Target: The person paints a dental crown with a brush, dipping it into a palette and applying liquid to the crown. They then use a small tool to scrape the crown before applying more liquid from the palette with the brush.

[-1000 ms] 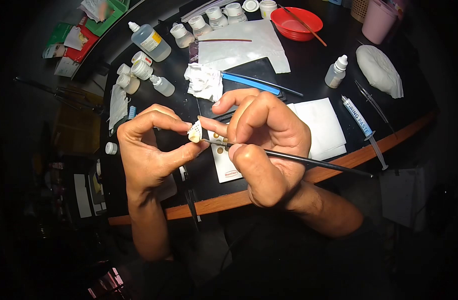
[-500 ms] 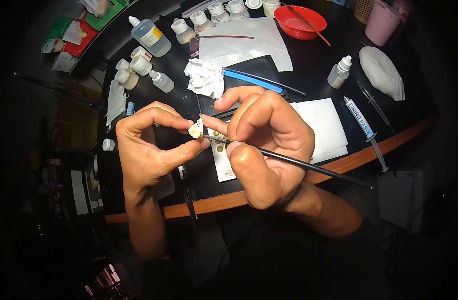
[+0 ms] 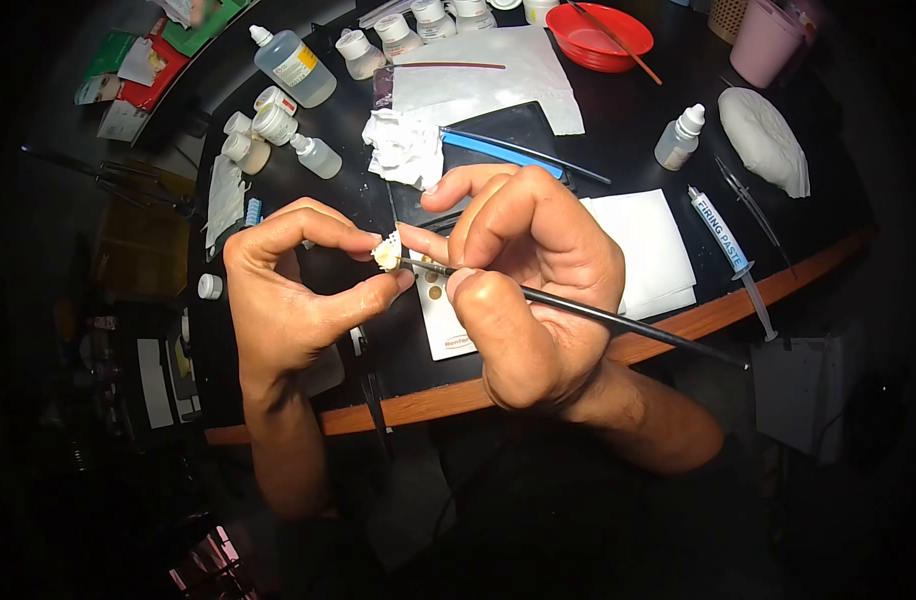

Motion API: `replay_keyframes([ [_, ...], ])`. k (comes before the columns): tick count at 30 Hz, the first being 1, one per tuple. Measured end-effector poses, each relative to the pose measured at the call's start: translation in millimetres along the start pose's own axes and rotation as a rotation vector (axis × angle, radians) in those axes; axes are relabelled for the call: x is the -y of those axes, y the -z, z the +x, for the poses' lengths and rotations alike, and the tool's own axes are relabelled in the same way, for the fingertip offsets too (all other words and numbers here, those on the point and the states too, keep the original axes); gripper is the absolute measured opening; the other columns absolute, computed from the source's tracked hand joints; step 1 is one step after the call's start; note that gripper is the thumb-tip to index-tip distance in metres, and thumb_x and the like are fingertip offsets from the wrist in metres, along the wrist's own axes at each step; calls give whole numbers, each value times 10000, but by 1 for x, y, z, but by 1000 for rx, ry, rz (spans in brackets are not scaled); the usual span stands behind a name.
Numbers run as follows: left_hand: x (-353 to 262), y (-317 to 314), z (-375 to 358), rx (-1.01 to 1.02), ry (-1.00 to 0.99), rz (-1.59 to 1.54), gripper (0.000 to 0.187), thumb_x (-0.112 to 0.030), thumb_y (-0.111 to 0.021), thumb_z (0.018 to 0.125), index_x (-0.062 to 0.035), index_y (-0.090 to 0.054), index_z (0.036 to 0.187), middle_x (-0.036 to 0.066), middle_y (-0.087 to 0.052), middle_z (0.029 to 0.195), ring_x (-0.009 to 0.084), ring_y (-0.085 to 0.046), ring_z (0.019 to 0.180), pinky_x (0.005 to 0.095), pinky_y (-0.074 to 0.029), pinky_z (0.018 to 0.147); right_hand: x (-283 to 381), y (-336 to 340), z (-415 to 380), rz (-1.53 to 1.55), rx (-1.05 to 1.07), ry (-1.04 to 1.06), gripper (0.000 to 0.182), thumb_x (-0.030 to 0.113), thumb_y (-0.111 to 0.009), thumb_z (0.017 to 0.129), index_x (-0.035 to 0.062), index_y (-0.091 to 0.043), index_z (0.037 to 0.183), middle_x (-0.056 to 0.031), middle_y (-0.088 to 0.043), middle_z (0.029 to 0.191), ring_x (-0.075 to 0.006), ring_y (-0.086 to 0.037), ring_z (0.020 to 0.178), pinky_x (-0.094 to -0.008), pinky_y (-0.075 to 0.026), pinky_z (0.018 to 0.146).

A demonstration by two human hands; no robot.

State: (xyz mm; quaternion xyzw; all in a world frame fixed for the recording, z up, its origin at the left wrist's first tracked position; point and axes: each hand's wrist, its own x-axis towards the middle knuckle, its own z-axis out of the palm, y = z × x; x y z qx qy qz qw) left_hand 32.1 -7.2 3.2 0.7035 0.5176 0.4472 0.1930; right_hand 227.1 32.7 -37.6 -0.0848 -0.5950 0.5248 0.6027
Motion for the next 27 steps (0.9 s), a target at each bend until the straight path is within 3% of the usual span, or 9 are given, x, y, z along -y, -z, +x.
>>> replay_keyframes([
  [27, 1, -1, 0, -14, -27, 32, 234, 26, -861, 578, -16, -716, 758, 67, -683, 744, 117, -642, 716, 238, -467, 679, 1, -3, 1, 14, 23, 20, 129, -25, -399, 763, -18, -464, 874, -115, -503, 754, -250, -507, 1089, -557, -561, 955],
])
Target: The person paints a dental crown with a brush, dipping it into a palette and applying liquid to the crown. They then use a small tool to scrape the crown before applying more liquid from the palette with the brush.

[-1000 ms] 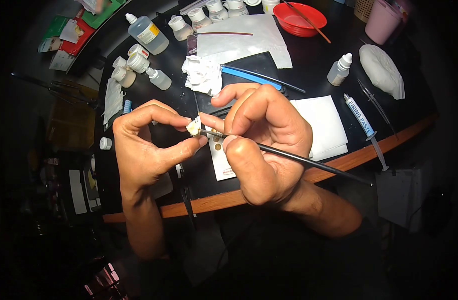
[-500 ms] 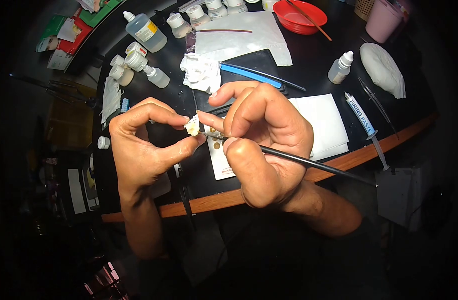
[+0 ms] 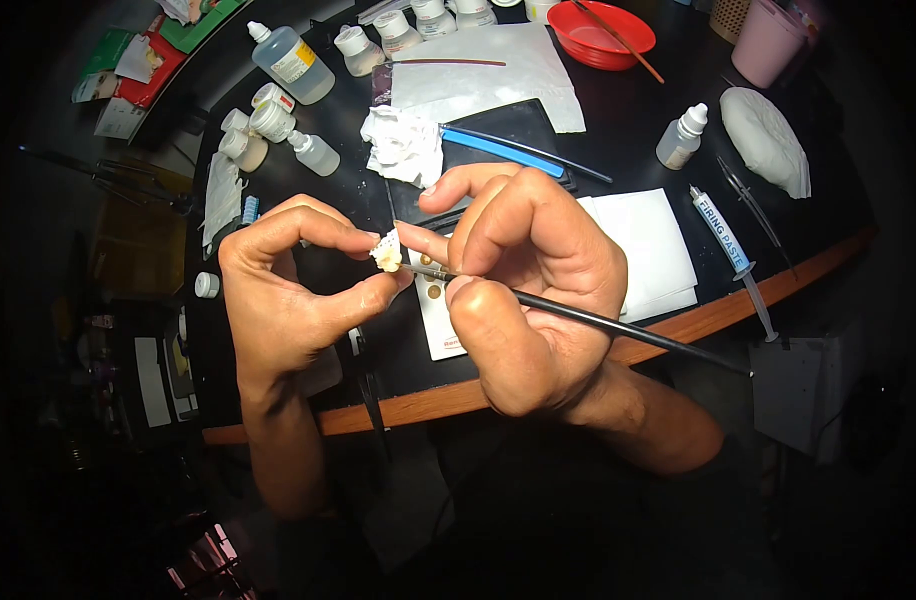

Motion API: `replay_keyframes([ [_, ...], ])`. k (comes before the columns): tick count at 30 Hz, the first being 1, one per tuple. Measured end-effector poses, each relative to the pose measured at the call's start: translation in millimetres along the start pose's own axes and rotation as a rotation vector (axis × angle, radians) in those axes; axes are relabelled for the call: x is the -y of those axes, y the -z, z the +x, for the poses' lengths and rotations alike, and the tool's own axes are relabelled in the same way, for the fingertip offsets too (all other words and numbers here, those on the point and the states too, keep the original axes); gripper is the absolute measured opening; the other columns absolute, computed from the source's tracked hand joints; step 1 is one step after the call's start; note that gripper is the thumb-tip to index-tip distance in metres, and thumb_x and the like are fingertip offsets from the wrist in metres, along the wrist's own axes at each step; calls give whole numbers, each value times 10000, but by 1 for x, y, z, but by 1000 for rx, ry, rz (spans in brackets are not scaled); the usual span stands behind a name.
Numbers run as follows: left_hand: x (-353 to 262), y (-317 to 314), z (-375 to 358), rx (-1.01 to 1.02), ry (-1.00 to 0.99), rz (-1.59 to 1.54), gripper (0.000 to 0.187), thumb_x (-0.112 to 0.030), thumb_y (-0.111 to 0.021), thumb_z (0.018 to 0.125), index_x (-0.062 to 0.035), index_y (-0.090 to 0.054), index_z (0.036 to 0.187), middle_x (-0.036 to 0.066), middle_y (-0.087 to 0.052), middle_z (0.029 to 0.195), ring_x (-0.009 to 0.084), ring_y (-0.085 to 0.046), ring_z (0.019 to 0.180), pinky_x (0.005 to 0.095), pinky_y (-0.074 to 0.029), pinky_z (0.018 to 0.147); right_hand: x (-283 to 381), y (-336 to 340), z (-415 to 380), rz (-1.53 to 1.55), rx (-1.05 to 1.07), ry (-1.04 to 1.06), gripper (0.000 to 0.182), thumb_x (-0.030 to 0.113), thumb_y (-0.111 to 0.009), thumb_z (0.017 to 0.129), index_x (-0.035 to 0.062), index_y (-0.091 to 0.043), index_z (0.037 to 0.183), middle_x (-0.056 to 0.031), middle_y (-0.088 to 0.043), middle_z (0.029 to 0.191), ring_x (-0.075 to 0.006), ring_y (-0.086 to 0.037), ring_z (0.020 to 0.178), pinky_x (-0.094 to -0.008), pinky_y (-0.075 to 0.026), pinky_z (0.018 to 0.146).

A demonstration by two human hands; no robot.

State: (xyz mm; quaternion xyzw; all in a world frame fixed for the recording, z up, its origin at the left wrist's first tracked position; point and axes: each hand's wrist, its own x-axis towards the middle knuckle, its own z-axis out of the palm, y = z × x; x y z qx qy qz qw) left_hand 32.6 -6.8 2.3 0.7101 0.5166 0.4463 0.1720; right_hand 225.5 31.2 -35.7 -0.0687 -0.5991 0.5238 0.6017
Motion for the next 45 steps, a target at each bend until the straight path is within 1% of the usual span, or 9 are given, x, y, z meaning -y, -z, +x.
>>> replay_keyframes([
  [8, 0, 0, 0, 1, 7, -8, 233, 22, -865, 583, -12, -722, 765, 72, -686, 745, 119, -646, 716, 237, -472, 683, 0, 0, 0, 12, -5, 4, 129, -21, -406, 767, -17, -469, 879, -115, -508, 754, -248, -506, 1082, -554, -564, 949],
  [11, 0, 0, 0, 4, 10, -8, 235, 20, -866, 584, -11, -724, 769, 74, -687, 749, 120, -647, 721, 238, -474, 687, -2, -6, -1, 105, -134, -2, 75, -7, -522, 760, -44, -517, 826, -113, -535, 827, -228, -540, 972, -456, -600, 896],
  [14, 0, 0, 0, 6, 3, -2, 236, 22, -865, 582, -11, -725, 770, 74, -688, 752, 120, -647, 725, 239, -474, 689, 0, 0, 0, 11, -10, -1, 130, -20, -403, 766, -16, -471, 877, -114, -510, 754, -249, -509, 1083, -555, -568, 943],
  [26, 0, 0, 0, 0, -1, 8, 240, 18, -864, 574, -10, -721, 763, 71, -682, 744, 121, -643, 721, 241, -470, 680, 1, 1, 0, -8, 1, -7, 130, -17, -401, 761, -15, -474, 869, -113, -507, 749, -253, -513, 1085, -551, -566, 950],
  [30, -2, -1, 0, -16, 14, 62, 230, -5, -864, 584, -5, -722, 765, 65, -682, 739, 123, -641, 714, 249, -472, 677, -1, 2, -2, 33, -88, -40, 109, -11, -487, 734, -52, -515, 830, -117, -525, 805, -232, -540, 969, -459, -587, 904],
  [33, -4, 1, 0, -26, 50, 99, 219, -52, -862, 609, 8, -728, 772, 62, -693, 736, 120, -650, 717, 256, -486, 692, 3, -7, 1, 35, -196, -65, 127, -19, -471, 719, -53, -508, 836, -112, -514, 784, -232, -525, 980, -457, -583, 896],
  [36, -7, -1, -3, -56, 169, 78, 228, -76, -866, 616, 7, -736, 784, 69, -706, 739, 117, -661, 720, 247, -498, 709, 0, -1, 0, 10, -128, -44, 123, -8, -469, 723, -49, -507, 832, -119, -517, 778, -238, -523, 986, -467, -579, 913],
  [40, -8, 0, -3, -44, 225, 14, 255, -113, -875, 615, 10, -738, 790, 71, -715, 737, 117, -671, 712, 243, -508, 704, 2, -4, 1, 6, -154, -89, 115, -4, -456, 734, -34, -499, 837, -112, -528, 734, -220, -525, 930, -462, -574, 937],
  [45, -4, -2, -4, -58, 147, 39, 253, -111, -877, 603, 7, -730, 772, 68, -699, 701, 118, -657, 689, 241, -498, 693, 4, -8, 3, -32, -176, -117, 98, -3, -461, 748, -16, -504, 835, -86, -530, 710, -153, -511, 771, -448, -526, 962],
])
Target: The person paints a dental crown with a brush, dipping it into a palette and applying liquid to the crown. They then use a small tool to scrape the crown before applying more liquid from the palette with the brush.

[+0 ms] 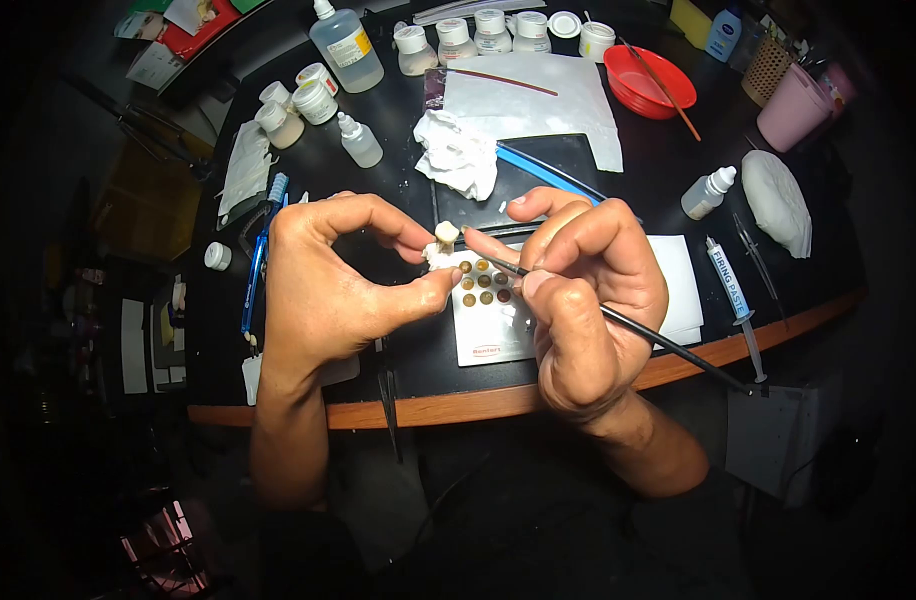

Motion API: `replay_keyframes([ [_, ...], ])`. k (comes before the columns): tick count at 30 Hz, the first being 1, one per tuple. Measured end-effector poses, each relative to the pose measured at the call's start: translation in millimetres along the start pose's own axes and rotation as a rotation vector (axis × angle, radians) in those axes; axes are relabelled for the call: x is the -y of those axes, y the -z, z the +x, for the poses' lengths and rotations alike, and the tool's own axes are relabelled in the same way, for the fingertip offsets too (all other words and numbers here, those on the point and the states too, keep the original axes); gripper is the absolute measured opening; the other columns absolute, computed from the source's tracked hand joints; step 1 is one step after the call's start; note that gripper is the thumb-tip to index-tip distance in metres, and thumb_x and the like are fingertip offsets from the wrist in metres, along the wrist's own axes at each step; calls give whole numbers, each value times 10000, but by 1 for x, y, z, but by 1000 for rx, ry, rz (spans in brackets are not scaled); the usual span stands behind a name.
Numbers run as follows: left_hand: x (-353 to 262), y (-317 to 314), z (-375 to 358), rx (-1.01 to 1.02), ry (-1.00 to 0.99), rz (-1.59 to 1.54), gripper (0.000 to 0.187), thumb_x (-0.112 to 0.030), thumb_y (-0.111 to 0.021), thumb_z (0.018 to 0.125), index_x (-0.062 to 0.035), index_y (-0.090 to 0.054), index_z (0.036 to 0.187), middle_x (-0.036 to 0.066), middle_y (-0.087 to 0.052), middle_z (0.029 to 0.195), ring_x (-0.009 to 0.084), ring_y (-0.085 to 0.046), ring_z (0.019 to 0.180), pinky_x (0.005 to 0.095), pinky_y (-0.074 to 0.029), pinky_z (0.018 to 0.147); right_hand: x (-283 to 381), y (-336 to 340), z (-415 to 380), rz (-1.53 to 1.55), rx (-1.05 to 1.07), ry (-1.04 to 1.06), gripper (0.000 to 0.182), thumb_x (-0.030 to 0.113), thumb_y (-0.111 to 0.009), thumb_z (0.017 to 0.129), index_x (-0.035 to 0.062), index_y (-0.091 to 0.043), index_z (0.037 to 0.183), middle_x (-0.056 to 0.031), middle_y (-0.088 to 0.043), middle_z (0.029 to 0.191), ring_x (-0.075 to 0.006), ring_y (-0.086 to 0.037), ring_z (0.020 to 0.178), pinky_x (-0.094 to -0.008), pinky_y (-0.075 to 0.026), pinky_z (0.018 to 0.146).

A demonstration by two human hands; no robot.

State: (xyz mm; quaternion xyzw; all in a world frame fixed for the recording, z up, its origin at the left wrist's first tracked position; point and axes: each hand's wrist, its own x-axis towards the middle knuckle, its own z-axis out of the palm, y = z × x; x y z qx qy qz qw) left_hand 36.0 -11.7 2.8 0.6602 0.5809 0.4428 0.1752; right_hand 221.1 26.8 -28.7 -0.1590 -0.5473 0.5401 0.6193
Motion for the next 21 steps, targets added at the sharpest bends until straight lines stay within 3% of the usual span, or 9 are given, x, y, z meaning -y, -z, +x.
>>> replay_keyframes([
  [6, -1, 1, 0, 4, -35, 42, 236, -91, -879, 587, -4, -725, 744, 60, -690, 680, 120, -639, 669, 257, -463, 695, -4, 4, 0, -46, -9, 13, 82, 4, -488, 761, 3, -518, 838, -54, -524, 678, -113, -466, 656, -437, -441, 954],
  [21, -5, 0, 1, -8, -38, 44, 219, -67, -885, 572, -16, -730, 718, 55, -691, 678, 112, -620, 652, 275, -428, 682, -5, 3, -1, -3, -21, 23, 87, -17, -495, 756, 1, -529, 834, -47, -521, 669, -100, -467, 647, -423, -447, 940],
])
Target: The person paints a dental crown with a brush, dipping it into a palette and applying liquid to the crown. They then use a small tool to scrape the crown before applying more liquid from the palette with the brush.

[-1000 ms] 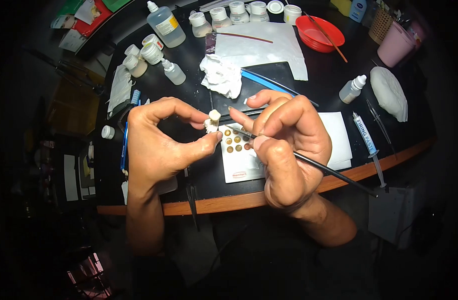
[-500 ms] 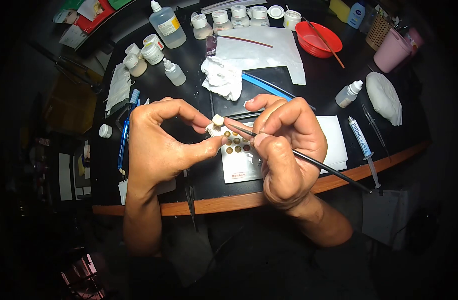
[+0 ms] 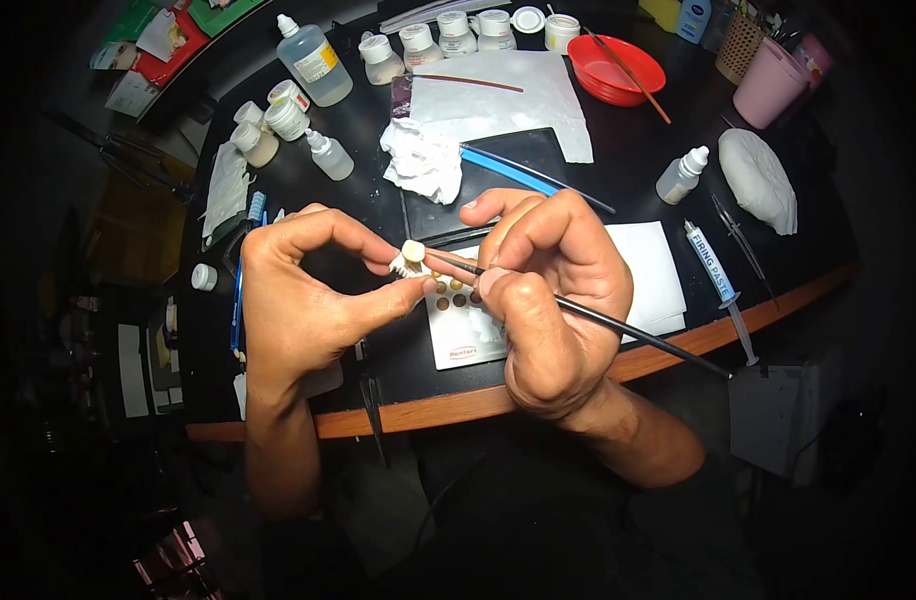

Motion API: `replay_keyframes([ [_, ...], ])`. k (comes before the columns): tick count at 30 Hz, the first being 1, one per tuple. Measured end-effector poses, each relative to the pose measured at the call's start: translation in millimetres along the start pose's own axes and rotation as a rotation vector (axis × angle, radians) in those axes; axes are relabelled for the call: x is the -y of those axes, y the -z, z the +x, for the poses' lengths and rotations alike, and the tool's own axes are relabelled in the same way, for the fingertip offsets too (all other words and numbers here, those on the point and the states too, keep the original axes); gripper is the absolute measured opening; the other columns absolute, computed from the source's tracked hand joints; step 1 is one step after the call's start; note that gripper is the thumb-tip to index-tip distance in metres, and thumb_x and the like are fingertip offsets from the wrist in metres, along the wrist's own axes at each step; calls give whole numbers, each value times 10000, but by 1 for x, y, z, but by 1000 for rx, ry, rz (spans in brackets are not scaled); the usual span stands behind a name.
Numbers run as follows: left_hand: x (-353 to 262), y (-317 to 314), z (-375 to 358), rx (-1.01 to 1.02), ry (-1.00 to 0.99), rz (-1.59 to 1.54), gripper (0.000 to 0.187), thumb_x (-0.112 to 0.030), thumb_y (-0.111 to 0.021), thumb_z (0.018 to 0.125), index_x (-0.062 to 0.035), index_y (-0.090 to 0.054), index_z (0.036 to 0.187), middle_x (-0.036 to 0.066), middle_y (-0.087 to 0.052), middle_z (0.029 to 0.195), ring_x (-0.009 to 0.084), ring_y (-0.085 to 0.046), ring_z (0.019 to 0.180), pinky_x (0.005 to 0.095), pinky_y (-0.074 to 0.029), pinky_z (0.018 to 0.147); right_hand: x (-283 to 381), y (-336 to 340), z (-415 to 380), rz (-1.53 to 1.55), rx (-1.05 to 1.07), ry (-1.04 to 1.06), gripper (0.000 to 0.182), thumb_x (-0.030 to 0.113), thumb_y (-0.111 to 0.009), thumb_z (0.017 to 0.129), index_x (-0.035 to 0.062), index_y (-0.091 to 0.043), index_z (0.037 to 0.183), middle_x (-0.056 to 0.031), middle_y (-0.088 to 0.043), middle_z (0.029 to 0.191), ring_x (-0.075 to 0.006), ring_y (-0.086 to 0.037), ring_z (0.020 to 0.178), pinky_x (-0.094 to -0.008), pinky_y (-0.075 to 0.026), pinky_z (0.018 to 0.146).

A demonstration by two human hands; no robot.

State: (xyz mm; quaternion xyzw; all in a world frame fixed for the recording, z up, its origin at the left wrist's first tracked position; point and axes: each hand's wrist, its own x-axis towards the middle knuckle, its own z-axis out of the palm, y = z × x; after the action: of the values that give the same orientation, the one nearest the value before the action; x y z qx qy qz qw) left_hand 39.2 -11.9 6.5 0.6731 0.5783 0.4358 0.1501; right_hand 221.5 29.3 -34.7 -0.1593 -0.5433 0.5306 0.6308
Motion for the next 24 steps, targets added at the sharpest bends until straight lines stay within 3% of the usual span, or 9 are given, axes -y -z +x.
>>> replay_keyframes([
  [9, 1, 1, 1, -3, -37, 24, 230, -59, -902, 570, -24, -726, 714, 50, -691, 687, 110, -619, 665, 272, -437, 673, 3, -2, 0, 25, -3, -16, 86, -10, -484, 750, -14, -526, 825, -50, -515, 669, -107, -486, 678, -428, -504, 926],
  [14, 3, 1, 1, -11, -69, 20, 234, -34, -901, 570, -34, -721, 719, 48, -691, 708, 118, -626, 696, 268, -456, 689, 4, -4, -1, 100, 8, 2, 112, -27, -453, 738, -52, -507, 833, -107, -517, 775, -199, -551, 934, -484, -584, 922],
  [17, 4, 1, 2, -17, -103, 6, 242, -29, -901, 566, -37, -716, 720, 46, -687, 710, 126, -627, 715, 274, -463, 697, -1, 1, -1, 127, 69, 36, 130, -33, -443, 728, -63, -503, 840, -123, -509, 829, -246, -531, 1054, -502, -590, 911],
  [24, 6, 0, 2, -22, -124, -2, 236, -24, -895, 573, -43, -712, 720, 39, -681, 702, 131, -619, 726, 280, -459, 708, -1, 1, -1, 149, 70, 21, 141, -36, -442, 719, -52, -510, 842, -121, -520, 777, -232, -531, 1004, -506, -585, 912],
])
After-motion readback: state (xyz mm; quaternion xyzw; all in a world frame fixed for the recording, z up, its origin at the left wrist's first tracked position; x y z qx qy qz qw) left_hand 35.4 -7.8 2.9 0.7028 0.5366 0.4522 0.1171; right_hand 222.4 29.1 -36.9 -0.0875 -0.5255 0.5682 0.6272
